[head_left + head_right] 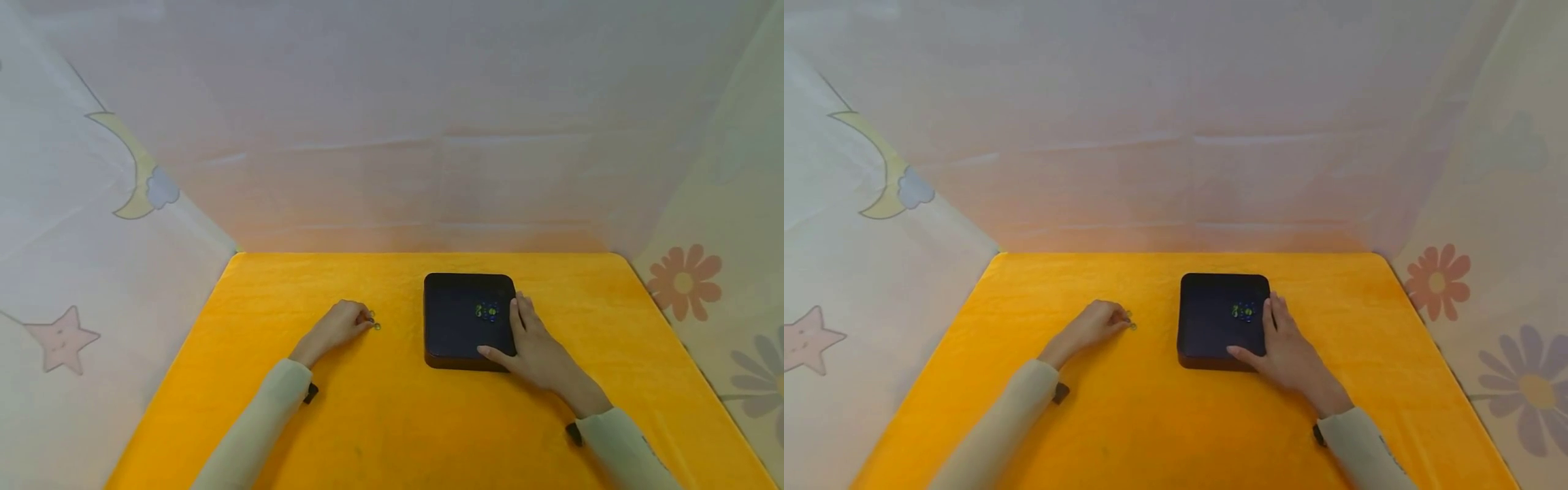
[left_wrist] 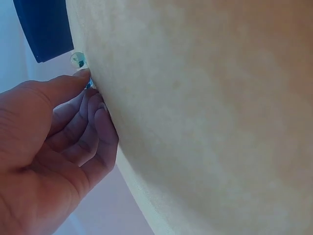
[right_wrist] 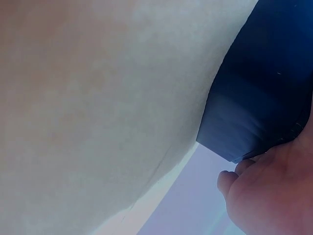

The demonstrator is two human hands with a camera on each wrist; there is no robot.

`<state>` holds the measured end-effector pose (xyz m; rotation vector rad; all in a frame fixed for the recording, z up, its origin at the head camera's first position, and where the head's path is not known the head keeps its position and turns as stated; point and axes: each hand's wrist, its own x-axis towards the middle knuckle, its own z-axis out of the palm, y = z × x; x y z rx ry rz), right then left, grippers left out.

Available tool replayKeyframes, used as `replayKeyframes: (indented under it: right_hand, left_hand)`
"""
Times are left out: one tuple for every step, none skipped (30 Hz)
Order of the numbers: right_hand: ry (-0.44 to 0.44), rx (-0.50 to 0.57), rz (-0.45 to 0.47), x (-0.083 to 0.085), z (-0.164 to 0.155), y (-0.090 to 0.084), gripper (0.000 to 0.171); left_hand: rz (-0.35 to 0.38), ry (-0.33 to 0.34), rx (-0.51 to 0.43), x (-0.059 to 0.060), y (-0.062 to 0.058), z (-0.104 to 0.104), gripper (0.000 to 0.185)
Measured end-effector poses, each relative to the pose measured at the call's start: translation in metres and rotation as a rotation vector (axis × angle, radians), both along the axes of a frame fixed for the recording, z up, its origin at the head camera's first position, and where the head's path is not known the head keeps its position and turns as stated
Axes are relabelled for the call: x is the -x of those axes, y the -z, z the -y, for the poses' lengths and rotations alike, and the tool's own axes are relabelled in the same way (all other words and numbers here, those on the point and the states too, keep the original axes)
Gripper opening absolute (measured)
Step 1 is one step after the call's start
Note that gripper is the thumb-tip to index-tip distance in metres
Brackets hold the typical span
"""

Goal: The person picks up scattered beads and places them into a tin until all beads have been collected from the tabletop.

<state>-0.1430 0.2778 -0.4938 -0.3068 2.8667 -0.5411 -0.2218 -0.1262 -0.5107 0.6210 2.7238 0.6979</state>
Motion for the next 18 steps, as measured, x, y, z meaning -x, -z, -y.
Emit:
replayKeyframes:
  right_hand:
    - [0.0,0.001,-0.001,-0.0001,-0.0001,0.0004,0.125]
    - [0.002,0.002,-0.001,-0.0002,-0.0001,0.0008,0.125]
    - [0.001,0.003,0.0,-0.0004,0.0001,0.001,0.125]
    - [0.001,0.004,-0.002,-0.0004,0.0001,0.0013,0.125]
    - [0.0,0.004,-0.003,-0.0005,0.0003,0.0014,0.125]
    - [0.0,0.003,-0.003,-0.0005,0.0005,0.0017,0.125]
    - [0.002,0.001,-0.002,-0.0006,0.0006,0.0019,0.125]
    - [0.001,0.0,-0.004,-0.0006,0.0007,0.0019,0.125]
    - [0.001,-0.001,-0.005,-0.0004,0.0007,0.002,0.126]
    - [0.001,-0.002,-0.006,-0.0003,0.0006,0.002,0.126]
    - [0.001,-0.002,-0.005,-0.0003,0.0005,0.0019,0.126]
    - [-0.001,-0.003,-0.006,-0.0004,0.0003,0.0018,0.126]
    - [0.0,-0.002,-0.005,-0.0003,-0.0001,0.0019,0.126]
    - [-0.003,-0.001,-0.005,-0.0002,-0.0002,0.002,0.126]
    - [-0.003,-0.001,-0.002,-0.0002,-0.0006,0.0022,0.126]
    - [-0.005,-0.002,0.0,-0.0003,-0.0007,0.0022,0.126]
    - [-0.005,-0.002,0.002,-0.0004,-0.0009,0.0022,0.126]
    - [-0.006,-0.004,0.002,-0.0003,-0.001,0.0025,0.126]
  left_hand:
    - [0.002,0.003,0.0,0.0,-0.0002,0.0001,0.016]
    - [0.007,0.004,-0.001,0.0,-0.0008,0.0003,0.016]
    - [0.013,0.005,0.0,0.0,-0.0012,0.0006,0.016]
    - [0.019,0.007,0.001,0.0,-0.0017,0.0009,0.016]
    - [0.026,0.007,-0.002,0.0001,-0.0023,0.0014,0.015]
    - [0.032,0.007,-0.01,0.0003,-0.0027,0.0021,0.015]
    - [0.036,0.005,-0.017,0.0006,-0.0032,0.0026,0.015]
    - [0.037,0.004,-0.025,0.0009,-0.0034,0.0033,0.015]
    - [0.035,0.004,-0.031,0.0013,-0.0033,0.004,0.015]
    - [0.035,0.004,-0.035,0.0016,-0.0034,0.0048,0.016]
    - [0.034,0.002,-0.046,0.0021,-0.0035,0.0055,0.017]
    - [0.033,0.0,-0.052,0.0023,-0.0034,0.0063,0.017]
    - [0.033,0.0,-0.057,0.0022,-0.0036,0.0071,0.018]
    - [0.032,0.001,-0.06,0.0021,-0.0036,0.0079,0.018]
    - [0.033,0.0,-0.063,0.0019,-0.0042,0.0086,0.019]
    - [0.032,0.001,-0.067,0.0014,-0.0051,0.0091,0.02]
    - [0.027,0.001,-0.071,0.001,-0.0058,0.0094,0.021]
    - [0.02,0.002,-0.073,0.0006,-0.0069,0.0096,0.021]
